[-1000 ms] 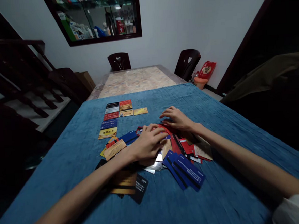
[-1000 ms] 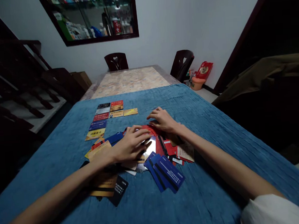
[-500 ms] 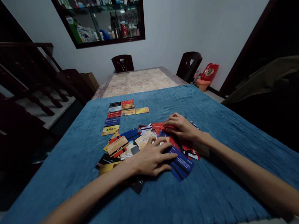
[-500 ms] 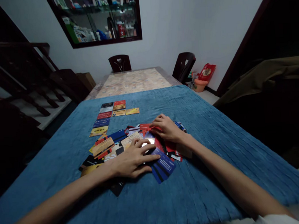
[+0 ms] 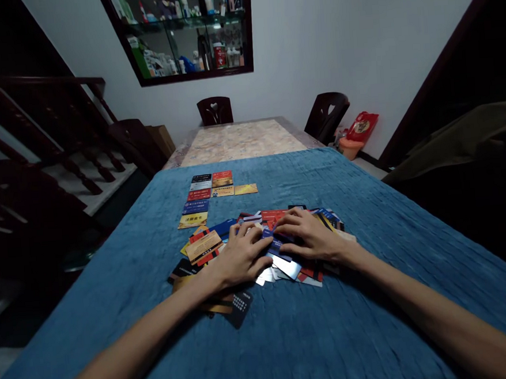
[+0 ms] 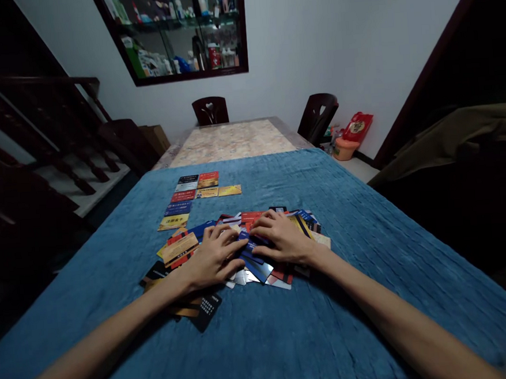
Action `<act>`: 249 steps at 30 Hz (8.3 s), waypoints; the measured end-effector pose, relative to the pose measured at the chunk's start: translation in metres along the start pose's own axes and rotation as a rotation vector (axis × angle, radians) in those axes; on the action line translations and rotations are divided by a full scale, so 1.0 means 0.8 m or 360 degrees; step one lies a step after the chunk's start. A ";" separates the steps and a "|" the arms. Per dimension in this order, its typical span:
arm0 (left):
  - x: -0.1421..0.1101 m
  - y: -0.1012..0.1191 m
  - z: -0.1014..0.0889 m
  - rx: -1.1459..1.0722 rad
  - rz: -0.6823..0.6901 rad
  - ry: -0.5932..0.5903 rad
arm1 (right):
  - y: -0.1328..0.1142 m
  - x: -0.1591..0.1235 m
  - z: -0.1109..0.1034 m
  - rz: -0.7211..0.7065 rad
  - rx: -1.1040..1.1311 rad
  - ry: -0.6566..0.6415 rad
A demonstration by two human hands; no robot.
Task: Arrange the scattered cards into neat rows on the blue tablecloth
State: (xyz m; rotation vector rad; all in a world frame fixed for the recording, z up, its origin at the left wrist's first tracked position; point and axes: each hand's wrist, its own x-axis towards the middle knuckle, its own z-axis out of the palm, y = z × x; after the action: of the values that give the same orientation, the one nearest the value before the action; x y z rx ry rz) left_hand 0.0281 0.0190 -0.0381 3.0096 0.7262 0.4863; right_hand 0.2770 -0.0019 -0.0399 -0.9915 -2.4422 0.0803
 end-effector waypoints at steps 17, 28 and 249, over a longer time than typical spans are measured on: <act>0.000 -0.012 -0.003 -0.0213 -0.0143 0.0047 | -0.003 -0.003 0.001 -0.0022 -0.0122 -0.0034; 0.002 -0.023 -0.009 -0.0217 -0.0041 0.0222 | 0.001 -0.003 0.007 -0.0112 -0.0303 0.0223; 0.103 0.003 0.012 0.0100 0.0200 -0.0311 | 0.040 -0.046 -0.035 0.0421 -0.0034 -0.0032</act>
State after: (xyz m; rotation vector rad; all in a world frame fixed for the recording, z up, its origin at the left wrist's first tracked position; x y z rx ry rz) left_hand 0.1015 0.0540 -0.0229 3.1155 0.5526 0.1689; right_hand 0.3333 -0.0067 -0.0385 -1.3239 -2.3206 0.1547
